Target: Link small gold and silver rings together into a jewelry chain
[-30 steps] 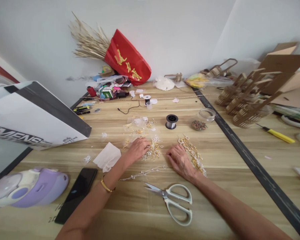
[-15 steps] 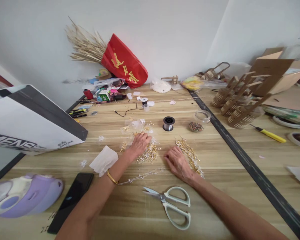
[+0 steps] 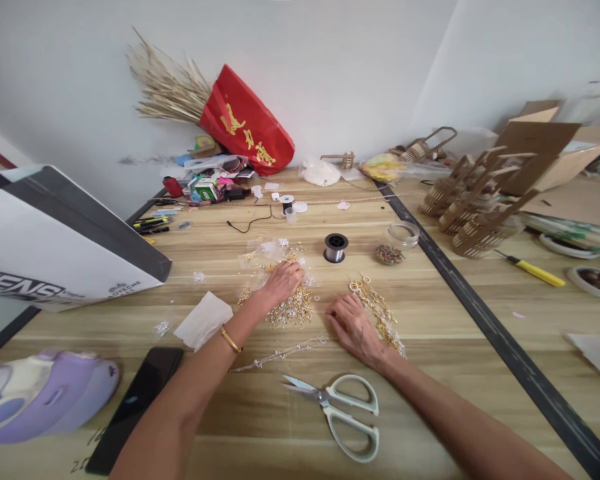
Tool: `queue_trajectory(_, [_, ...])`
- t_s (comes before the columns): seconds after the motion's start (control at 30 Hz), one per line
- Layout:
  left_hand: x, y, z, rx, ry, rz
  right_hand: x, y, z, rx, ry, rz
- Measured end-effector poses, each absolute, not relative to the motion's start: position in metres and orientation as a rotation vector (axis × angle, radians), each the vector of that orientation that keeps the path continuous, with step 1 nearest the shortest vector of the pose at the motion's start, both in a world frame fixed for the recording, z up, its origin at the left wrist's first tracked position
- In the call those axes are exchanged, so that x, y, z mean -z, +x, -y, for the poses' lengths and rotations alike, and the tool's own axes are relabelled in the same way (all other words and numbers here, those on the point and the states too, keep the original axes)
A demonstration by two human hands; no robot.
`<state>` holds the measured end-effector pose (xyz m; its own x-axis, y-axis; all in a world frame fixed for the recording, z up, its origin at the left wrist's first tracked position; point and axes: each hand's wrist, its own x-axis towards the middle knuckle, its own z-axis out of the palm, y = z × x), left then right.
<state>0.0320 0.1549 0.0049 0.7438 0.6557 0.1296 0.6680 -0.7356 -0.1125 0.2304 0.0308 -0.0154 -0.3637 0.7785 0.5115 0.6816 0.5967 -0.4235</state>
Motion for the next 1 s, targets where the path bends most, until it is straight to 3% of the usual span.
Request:
queue_trajectory(0.3, [-0.029,0.034,-0.140,0.326,-2.973,1.137,0.008,0.228,-0.029,-0.172,-1.155,2.099])
queue_trajectory(0.57, [-0.022,0.042,-0.130,0.177,-2.944,1.004,0.011,0.227,-0.030,-0.114,-1.147,2.102])
queue_trajectory(1.0, [-0.020,0.059,-0.148,0.233,-2.942,1.020,0.007,0.226,-0.029,-0.091,-1.144,2.097])
